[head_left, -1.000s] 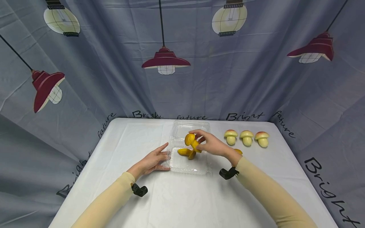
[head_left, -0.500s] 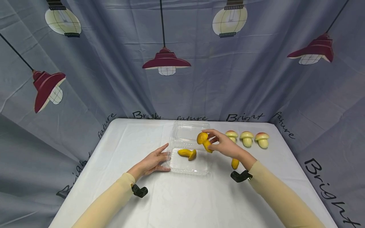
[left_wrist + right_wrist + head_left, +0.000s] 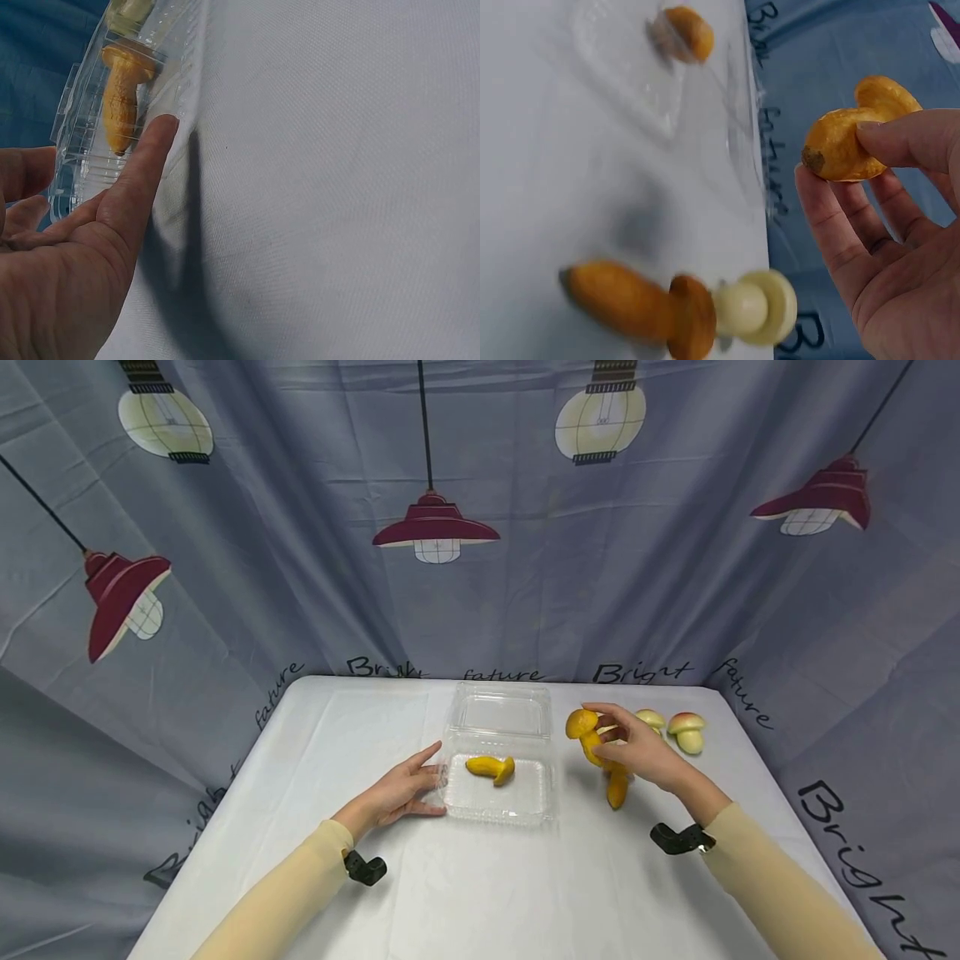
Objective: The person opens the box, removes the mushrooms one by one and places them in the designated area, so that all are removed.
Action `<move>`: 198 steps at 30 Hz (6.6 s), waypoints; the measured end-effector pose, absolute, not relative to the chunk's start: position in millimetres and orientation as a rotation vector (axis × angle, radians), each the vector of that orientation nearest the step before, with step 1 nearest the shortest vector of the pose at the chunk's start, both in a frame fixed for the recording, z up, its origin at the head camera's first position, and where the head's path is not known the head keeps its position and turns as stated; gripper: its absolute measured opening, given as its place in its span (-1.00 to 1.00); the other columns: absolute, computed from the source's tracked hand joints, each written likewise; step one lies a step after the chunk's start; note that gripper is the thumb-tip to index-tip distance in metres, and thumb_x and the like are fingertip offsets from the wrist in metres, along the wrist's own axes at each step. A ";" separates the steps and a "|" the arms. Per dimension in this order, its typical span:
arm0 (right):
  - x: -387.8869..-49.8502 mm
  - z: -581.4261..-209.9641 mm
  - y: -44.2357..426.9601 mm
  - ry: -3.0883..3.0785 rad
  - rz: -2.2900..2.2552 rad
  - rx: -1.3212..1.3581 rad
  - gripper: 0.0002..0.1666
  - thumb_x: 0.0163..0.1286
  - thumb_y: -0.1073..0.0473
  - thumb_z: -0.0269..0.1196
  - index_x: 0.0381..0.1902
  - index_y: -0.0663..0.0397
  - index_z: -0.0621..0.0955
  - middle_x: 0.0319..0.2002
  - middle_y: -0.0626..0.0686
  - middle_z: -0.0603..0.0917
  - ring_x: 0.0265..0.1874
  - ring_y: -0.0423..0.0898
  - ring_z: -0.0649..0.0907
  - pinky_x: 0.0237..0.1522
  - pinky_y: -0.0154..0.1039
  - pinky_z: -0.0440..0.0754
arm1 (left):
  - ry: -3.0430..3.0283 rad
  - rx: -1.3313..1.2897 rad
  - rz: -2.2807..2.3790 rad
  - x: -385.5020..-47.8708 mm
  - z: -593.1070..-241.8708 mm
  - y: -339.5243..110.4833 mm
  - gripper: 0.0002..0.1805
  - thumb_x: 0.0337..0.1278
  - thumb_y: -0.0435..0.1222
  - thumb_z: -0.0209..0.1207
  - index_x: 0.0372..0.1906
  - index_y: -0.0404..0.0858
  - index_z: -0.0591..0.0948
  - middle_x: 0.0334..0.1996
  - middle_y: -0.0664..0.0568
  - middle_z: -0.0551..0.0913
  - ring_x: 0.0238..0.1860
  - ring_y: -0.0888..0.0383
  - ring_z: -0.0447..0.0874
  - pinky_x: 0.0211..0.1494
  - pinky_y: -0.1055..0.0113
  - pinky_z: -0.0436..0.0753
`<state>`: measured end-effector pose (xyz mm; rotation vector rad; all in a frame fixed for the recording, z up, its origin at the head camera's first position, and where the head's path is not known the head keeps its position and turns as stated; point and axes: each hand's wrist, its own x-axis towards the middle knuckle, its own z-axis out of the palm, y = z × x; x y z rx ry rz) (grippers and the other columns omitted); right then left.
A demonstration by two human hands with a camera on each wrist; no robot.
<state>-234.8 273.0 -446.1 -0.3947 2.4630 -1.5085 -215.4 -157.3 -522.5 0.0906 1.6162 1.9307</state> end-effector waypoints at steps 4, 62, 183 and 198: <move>-229.0 -445.7 293.1 2.500 -1.506 -0.377 -0.19 0.41 0.29 0.32 0.55 -0.08 0.32 0.28 0.25 0.38 0.11 0.17 0.48 -0.04 -0.19 0.70 | 1.619 0.101 1.924 -216.4 -522.7 -157.5 -0.19 0.58 -0.46 -0.08 0.69 0.07 -0.10 0.61 -0.36 -0.15 0.49 -0.35 0.15 0.15 -0.10 0.70; -187.5 -518.8 377.1 2.479 -1.524 0.212 -0.07 0.40 0.35 0.33 0.56 0.35 0.09 0.13 0.40 0.37 -0.15 0.04 0.63 -0.16 -0.13 0.81 | 1.626 0.099 1.936 -214.7 -524.3 -155.5 -0.21 0.58 -0.46 -0.08 0.69 0.07 -0.06 0.61 -0.37 -0.15 0.52 -0.35 0.06 0.15 -0.10 0.69; -186.2 -474.2 354.0 2.796 -1.400 0.114 -0.26 0.53 -0.10 0.24 0.42 0.33 0.43 0.14 0.31 0.57 -0.04 -0.06 0.59 -0.13 -0.39 0.70 | 1.623 0.095 1.949 -212.7 -522.0 -156.0 -0.22 0.58 -0.45 -0.07 0.69 0.06 -0.05 0.61 -0.35 -0.12 0.51 -0.35 0.09 0.15 -0.11 0.70; -199.8 -462.3 296.7 2.746 -1.376 -0.174 -0.33 0.51 -0.08 0.27 0.38 0.23 0.49 0.30 0.28 0.54 0.28 0.28 0.51 0.23 0.20 0.58 | 1.632 0.090 1.941 -213.0 -522.3 -155.3 -0.22 0.59 -0.45 -0.09 0.69 0.04 -0.07 0.61 -0.34 -0.12 0.51 -0.34 0.08 0.14 -0.10 0.70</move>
